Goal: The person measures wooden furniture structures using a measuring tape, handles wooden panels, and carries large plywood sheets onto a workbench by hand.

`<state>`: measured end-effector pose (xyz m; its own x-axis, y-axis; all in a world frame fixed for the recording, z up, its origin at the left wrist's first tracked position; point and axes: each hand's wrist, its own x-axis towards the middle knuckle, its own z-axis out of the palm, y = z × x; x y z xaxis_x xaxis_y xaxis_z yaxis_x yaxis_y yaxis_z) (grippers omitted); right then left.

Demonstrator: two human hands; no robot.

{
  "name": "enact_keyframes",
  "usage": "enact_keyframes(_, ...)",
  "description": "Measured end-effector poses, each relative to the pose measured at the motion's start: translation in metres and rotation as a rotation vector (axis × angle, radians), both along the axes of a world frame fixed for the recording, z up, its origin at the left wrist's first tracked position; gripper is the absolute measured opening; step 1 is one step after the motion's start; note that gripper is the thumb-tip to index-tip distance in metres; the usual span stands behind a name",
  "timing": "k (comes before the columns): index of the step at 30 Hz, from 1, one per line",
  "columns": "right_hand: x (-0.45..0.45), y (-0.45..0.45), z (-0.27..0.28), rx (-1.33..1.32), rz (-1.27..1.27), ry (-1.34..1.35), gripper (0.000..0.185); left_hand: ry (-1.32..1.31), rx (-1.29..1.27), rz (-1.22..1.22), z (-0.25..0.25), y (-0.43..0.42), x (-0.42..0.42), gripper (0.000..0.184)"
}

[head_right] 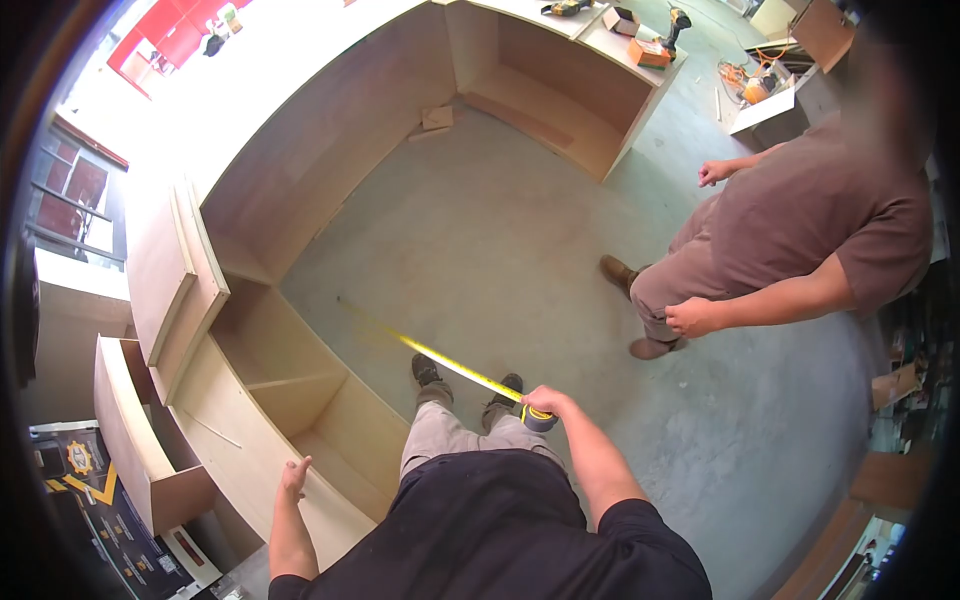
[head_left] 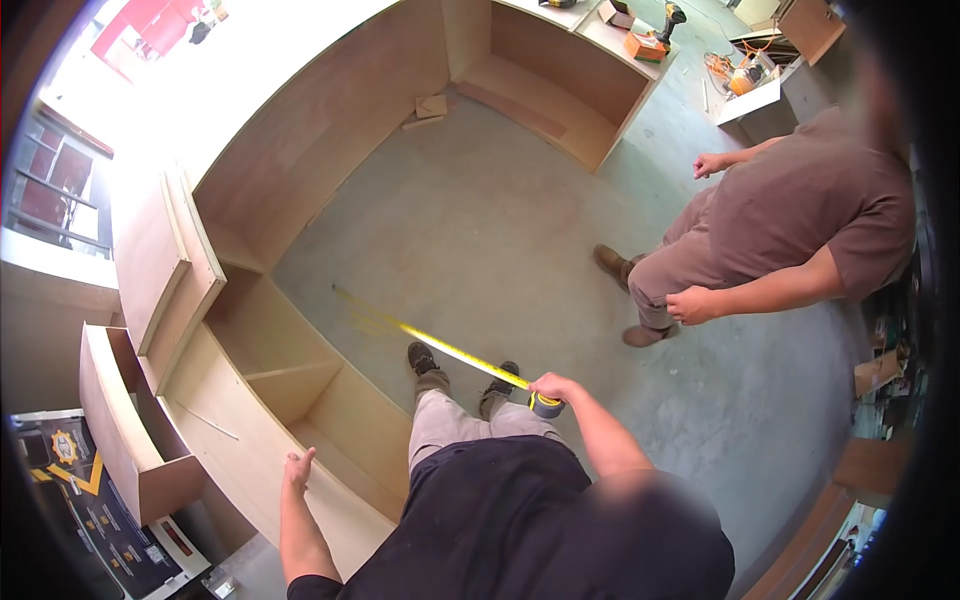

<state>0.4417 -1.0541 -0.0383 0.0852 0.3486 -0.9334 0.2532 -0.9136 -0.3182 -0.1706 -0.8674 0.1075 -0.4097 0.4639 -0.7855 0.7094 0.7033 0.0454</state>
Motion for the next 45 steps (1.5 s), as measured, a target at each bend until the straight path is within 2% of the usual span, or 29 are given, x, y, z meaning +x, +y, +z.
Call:
enact_keyframes(5, 0.014, 0.030, 0.019, 0.128, -0.358, 0.228, 0.036, 0.045, -0.005, -0.041, 0.004, 0.002, 0.008, 0.092)
enact_keyframes(8, 0.024, 0.074, 0.038, 0.273, -0.397, 0.089, 0.034, 0.019, -0.057, -0.035, 0.003, 0.011, 0.005, 0.093)
enact_keyframes(11, 0.035, 0.098, 0.060, 0.357, -0.469, 0.086, 0.031, 0.081, -0.081, -0.074, 0.003, 0.014, 0.005, 0.096)
enact_keyframes(12, 0.042, 0.097, 0.055, 0.394, -0.475, 0.081, 0.033, 0.117, -0.093, -0.148, -0.031, 0.021, -0.023, 0.095)
enact_keyframes(14, 0.059, 0.083, 0.040, 0.448, -0.449, 0.081, 0.034, 0.375, 0.095, -0.506, -0.010, 0.015, 0.023, 0.088)
enact_keyframes(17, 0.075, 0.022, 0.000, 0.414, -0.377, 0.089, 0.034, 0.199, 0.598, -0.591, -0.018, 0.018, 0.096, 0.080)
enact_keyframes(20, 0.073, -0.072, -0.041, 0.079, -0.370, -0.027, 0.038, -0.445, 0.817, -0.501, 0.044, 0.043, 0.217, 0.069)
enact_keyframes(21, 0.067, -0.110, -0.052, 0.024, -0.345, -0.118, 0.041, -0.696, 0.853, -0.421, 0.077, 0.055, 0.257, 0.066)
enact_keyframes(22, 0.060, -0.143, -0.060, -0.030, -0.317, -0.210, 0.045, -0.832, 0.915, -0.413, 0.120, 0.066, 0.297, 0.064)
enact_keyframes(25, 0.035, -0.217, -0.037, -0.118, -0.252, -0.226, 0.049, -1.190, 1.147, -0.598, 0.286, 0.059, 0.399, 0.063)
enact_keyframes(27, 0.012, -0.250, -0.033, -0.159, -0.255, -0.231, 0.051, -1.482, 1.156, -0.611, 0.365, 0.032, 0.437, 0.079)
enact_keyframes(29, -0.002, -0.276, -0.055, -0.154, -0.231, -0.259, 0.052, -1.670, 1.046, -1.060, 0.416, 0.008, 0.465, 0.084)
enact_keyframes(30, -0.004, -0.277, -0.053, -0.150, -0.259, -0.257, 0.053, -1.740, 0.984, -1.311, 0.427, -0.002, 0.485, 0.084)
enact_keyframes(32, -0.022, -0.264, -0.041, -0.139, -0.327, -0.248, 0.055, -1.791, 0.879, -1.627, 0.426, -0.015, 0.528, 0.085)
enact_keyframes(35, -0.031, -0.239, -0.053, -0.068, -0.347, -0.212, 0.055, -1.813, 0.769, -1.843, 0.410, -0.032, 0.569, 0.086)
enact_keyframes(37, -0.051, -0.257, -0.160, -0.020, -0.556, -0.087, 0.053, -1.836, 0.705, -1.898, 0.406, -0.042, 0.585, 0.086)
enact_keyframes(39, -0.048, -0.221, -0.099, 0.032, -0.644, -0.156, 0.056, -1.847, 0.677, -1.941, 0.405, -0.047, 0.596, 0.087)
enact_keyframes(40, -0.044, -0.193, -0.046, 0.060, -0.686, -0.191, 0.057, -1.865, 0.668, -1.952, 0.405, -0.049, 0.600, 0.087)
enact_keyframes(42, -0.049, -0.184, -0.052, 0.121, -0.738, -0.173, 0.058, -1.879, 0.652, -1.971, 0.400, -0.045, 0.600, 0.088)
enact_keyframes(45, -0.050, -0.175, -0.050, 0.075, -0.843, -0.151, 0.052, -1.885, 0.642, -2.001, 0.399, -0.033, 0.602, 0.089)
